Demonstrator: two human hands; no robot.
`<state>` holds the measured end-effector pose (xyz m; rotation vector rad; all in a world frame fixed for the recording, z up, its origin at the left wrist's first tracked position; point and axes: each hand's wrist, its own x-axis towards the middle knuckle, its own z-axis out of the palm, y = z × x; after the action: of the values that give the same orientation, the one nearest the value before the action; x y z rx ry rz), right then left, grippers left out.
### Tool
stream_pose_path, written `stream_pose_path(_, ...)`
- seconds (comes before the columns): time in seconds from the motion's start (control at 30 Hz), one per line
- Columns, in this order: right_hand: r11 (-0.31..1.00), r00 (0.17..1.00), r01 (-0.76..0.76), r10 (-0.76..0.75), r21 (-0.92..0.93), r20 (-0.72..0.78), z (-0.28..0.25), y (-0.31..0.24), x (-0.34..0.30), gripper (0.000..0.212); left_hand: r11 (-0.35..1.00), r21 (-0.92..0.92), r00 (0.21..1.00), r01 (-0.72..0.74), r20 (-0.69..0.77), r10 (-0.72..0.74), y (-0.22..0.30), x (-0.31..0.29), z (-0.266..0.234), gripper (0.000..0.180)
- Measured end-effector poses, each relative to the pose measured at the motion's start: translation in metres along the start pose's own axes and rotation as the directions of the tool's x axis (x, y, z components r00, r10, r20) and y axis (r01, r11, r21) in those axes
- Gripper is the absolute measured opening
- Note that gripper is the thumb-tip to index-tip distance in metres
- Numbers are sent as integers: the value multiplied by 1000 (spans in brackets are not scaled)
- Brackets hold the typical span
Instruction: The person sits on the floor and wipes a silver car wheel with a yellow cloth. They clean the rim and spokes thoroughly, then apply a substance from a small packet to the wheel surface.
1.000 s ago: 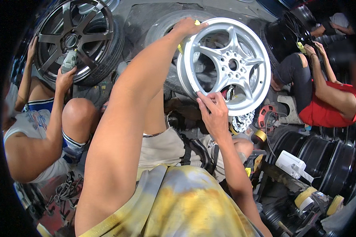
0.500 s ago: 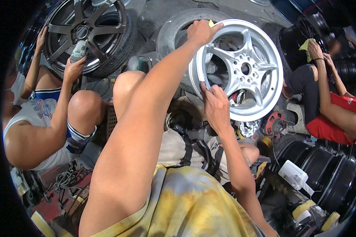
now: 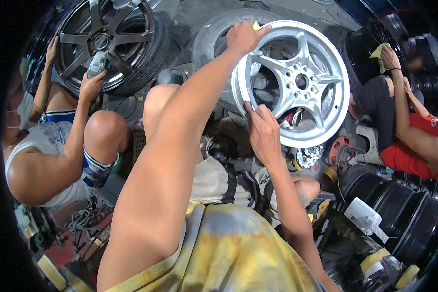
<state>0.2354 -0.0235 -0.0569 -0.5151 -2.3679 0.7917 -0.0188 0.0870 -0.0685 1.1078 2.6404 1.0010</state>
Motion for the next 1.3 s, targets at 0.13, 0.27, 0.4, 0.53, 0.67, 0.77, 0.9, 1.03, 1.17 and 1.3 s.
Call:
stream_pose_path(0.13, 999, 999, 32, -31, -33, 21, 3, 2, 8, 31, 1000, -9, 1000, -4, 2, 4, -1, -1, 1, 76)
stream_pose_path(0.27, 996, 992, 54, -46, -71, 120, -10, 1, 2, 31, 1000, -1, 1000, 9, -6, -9, -5, 3, 3, 75)
stream_pose_path(0.4, 989, 986, 114, -102, -89, 135, -5, 8, 10, 32, 1000, 2, 1000, 5, -12, -5, -1, -2, 2, 75)
stream_pose_path(0.53, 989, 979, 119, -101, -93, 176, -14, 4, 4, 31, 999, -21, 999, 37, -1, -37, -1, -3, 0, 75)
stream_pose_path(0.67, 985, 976, 138, -118, -104, 182, -9, 7, 18, 29, 999, 9, 999, 32, 23, -33, 3, 0, -3, 73)
stream_pose_path(0.77, 981, 974, 136, -106, -138, 202, -8, 7, 14, 30, 999, 4, 999, 43, 14, -43, 3, -2, -1, 74)
stream_pose_path(0.9, 982, 974, 122, -91, -142, 210, -15, 0, -5, 34, 1000, -5, 997, 10, -70, -10, -2, -6, 6, 73)
stream_pose_path(1.03, 964, 970, 182, -144, -194, 194, -5, 4, 16, 33, 1000, -28, 1000, -5, 3, 5, 2, -2, 0, 74)
stream_pose_path(1.17, 960, 968, 178, -131, -216, 214, -12, -4, 5, 29, 1000, -20, 999, -2, -43, 1, -5, -3, 4, 72)
stream_pose_path(1.3, 985, 992, 84, -68, -149, 110, -2, -3, 9, 31, 999, -43, 999, -32, -31, 31, -3, 0, 4, 71)
